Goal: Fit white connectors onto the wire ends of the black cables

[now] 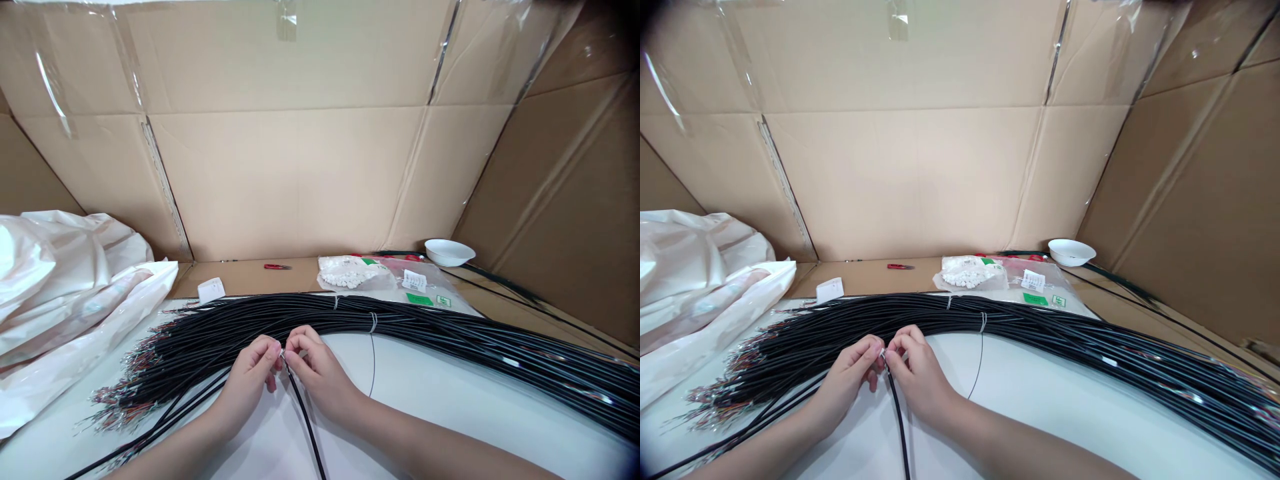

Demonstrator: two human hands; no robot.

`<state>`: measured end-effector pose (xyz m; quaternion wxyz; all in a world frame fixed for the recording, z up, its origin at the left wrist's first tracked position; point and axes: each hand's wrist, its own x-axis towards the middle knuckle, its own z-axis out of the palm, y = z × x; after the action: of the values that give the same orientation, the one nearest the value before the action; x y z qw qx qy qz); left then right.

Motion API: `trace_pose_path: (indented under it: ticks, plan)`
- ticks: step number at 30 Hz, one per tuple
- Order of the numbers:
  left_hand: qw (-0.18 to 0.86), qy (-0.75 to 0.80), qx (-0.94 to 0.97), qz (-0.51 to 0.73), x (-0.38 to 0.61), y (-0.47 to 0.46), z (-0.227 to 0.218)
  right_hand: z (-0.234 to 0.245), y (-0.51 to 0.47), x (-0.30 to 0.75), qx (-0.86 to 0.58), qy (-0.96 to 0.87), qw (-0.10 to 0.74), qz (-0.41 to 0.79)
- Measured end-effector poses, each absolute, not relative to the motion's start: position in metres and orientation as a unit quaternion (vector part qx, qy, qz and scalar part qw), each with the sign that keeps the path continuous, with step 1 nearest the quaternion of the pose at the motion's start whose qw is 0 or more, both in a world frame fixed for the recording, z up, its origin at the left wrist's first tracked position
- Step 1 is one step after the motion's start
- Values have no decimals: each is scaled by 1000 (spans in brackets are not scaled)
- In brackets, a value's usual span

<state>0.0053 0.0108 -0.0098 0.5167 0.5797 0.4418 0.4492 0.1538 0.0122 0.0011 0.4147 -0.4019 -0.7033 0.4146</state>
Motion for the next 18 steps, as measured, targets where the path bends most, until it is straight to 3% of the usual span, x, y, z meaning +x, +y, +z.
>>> trace_pose_path:
  ticks: [10,18]
  plan:
    - [502,433,599,448,6,11,-14,1,21,152,-371,-630,400,553]
    - [490,437,611,442,6,10,-11,-1,19,153,-390,-617,408,549]
